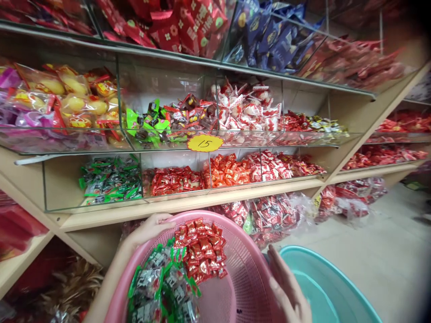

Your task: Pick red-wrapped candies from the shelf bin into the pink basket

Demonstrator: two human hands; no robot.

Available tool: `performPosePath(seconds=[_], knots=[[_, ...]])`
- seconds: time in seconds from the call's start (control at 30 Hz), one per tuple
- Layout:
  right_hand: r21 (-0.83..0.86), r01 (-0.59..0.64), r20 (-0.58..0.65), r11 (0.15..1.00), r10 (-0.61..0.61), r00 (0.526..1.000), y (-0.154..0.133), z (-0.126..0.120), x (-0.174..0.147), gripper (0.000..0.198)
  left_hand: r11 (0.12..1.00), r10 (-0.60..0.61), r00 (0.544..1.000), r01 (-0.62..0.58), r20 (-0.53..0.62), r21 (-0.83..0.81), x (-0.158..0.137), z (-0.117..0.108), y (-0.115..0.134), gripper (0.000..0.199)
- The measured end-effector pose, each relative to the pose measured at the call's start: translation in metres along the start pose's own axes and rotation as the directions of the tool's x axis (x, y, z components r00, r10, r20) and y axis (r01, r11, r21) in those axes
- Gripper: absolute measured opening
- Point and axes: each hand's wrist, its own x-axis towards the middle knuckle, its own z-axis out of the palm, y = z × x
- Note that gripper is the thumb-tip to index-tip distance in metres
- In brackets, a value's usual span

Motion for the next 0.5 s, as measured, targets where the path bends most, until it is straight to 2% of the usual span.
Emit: performPosePath(seconds=[0.1,0.3,0.4,0.5], knots=[[0.032,0.016,-0.027,0.999,-0.015,1.0,0.002,-0.005,-0.001,0.055,0.999,-0.016,1.0,0.017,0.023,-0.033,0.006,0.01,0.009,0.035],[-0.023,0.012,-0.084,1.0,-0.014,0.996,-0.004,-0.03,-0.005,0.056,0.999,-0.028,0.999,0.029,0.041,-0.024,0.021,0.032,0.023,0.037],[0.023,-0.02,-0.11,1.0,0.022,0.994,-0.01,-0.039,-0.009,0.056,1.0,-0.017,0.998,0.018,0.054,-0.015,0.029,0.043,0.026,0.036],[0.051,-0.032,-0.164,0.998,0.04,0.986,-0.013,-0.047,-0.012,0.055,0.997,-0.051,0.994,0.057,0.097,-0.054,0.036,0.053,0.031,0.039]])
